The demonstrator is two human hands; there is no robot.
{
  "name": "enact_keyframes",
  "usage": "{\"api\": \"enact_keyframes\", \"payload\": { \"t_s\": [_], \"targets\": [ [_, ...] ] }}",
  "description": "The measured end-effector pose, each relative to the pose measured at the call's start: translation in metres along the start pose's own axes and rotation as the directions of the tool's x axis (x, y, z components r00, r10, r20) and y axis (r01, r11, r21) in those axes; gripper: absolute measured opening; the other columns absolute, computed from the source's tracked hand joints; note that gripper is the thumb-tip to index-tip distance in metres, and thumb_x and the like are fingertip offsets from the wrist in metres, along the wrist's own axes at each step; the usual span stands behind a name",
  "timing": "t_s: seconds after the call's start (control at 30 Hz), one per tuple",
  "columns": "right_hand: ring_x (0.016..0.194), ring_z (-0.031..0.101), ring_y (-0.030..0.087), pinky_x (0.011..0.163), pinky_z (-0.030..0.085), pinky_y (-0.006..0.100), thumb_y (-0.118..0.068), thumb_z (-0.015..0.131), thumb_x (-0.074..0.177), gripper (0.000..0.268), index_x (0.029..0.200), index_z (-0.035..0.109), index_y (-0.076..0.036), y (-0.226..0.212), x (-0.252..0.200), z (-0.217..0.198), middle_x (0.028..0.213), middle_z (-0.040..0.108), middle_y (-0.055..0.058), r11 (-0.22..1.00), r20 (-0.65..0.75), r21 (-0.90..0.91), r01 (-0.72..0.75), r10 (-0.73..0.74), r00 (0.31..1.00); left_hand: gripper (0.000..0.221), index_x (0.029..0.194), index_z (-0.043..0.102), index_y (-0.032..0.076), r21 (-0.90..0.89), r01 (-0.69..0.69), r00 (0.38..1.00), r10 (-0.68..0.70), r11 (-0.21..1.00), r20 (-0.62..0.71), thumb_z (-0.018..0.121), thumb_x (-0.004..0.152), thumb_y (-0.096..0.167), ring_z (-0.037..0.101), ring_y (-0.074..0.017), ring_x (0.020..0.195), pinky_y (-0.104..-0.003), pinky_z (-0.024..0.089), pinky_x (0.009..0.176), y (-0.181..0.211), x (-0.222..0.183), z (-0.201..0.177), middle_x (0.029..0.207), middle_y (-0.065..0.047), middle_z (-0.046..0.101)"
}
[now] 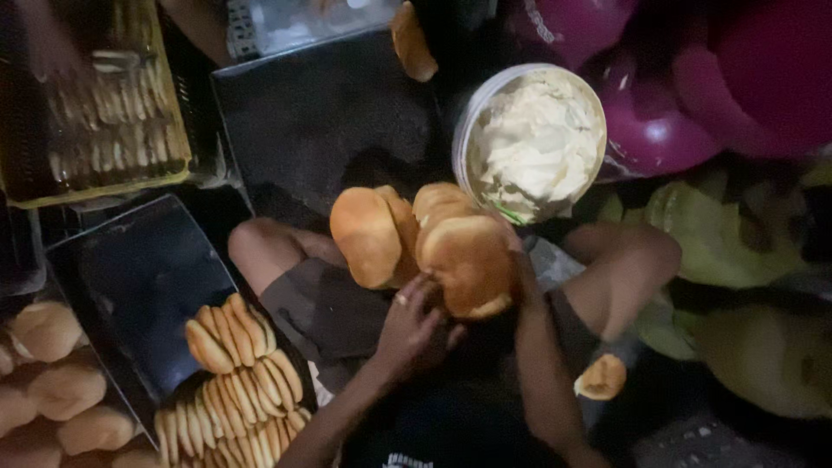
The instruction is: The person spreads a cream-like substance onto halved bread buns by hand using a small green spatula.
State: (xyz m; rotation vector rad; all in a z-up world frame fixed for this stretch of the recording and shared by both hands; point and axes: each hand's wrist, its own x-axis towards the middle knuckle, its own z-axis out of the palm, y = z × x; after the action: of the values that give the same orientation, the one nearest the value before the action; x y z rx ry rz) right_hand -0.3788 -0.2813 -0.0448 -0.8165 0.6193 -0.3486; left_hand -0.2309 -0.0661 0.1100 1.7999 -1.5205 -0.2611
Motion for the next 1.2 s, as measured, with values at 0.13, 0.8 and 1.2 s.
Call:
{"api": "enact_keyframes", "payload": {
  "t_s": [0.13, 0.8, 1.2],
  "targets": [
    [0.148, 0.037, 0.029, 0.121, 0.032, 0.044, -0.056, 0.068, 0.096, 0.100, 0.166, 0.021, -0.003, -0.031, 0.032, 0.008, 0.166, 0.031, 0.017, 0.996, 0.095, -0.005, 0.093, -0.092, 0.991, 0.049, 0.107, 0.062, 0.002, -0.112, 0.130, 0.990, -0.135, 0.985, -0.046, 0.092, 0.080, 0.030, 0.054, -0.0447, 0.129, -0.056, 0.049, 0.104, -0.021, -0.007, 0.015, 0.130, -0.022, 0.055],
    [0.133, 0.052, 0.024, 0.115, 0.039, 0.036, -0.039, 0.060, 0.103, 0.076, 0.162, 0.035, 0.002, -0.082, 0.007, 0.077, 0.151, 0.052, 0.016, 0.607, 0.220, -0.781, 0.145, 0.050, 0.974, 0.045, 0.118, 0.062, 0.000, -0.503, 0.821, -0.014, -0.871, 0.270, -0.491, 0.075, 0.092, 0.034, 0.067, -0.0336, 0.108, -0.043, 0.062, 0.083, -0.133, -0.201, -0.094, 0.116, -0.020, 0.066],
    [0.131, 0.054, 0.024, 0.114, 0.041, 0.036, -0.040, 0.062, 0.101, 0.076, 0.159, 0.038, 0.003, -0.074, -0.018, 0.101, 0.148, 0.054, 0.016, 0.551, 0.131, -0.833, 0.050, 0.108, 0.985, 0.071, 0.135, 0.060, -0.001, -0.460, 0.886, 0.003, -0.993, -0.053, 0.121, 0.076, 0.078, 0.039, 0.054, -0.0377, 0.126, -0.044, 0.040, 0.106, -0.238, -0.367, 0.131, 0.137, -0.025, 0.059]
  ]
}}
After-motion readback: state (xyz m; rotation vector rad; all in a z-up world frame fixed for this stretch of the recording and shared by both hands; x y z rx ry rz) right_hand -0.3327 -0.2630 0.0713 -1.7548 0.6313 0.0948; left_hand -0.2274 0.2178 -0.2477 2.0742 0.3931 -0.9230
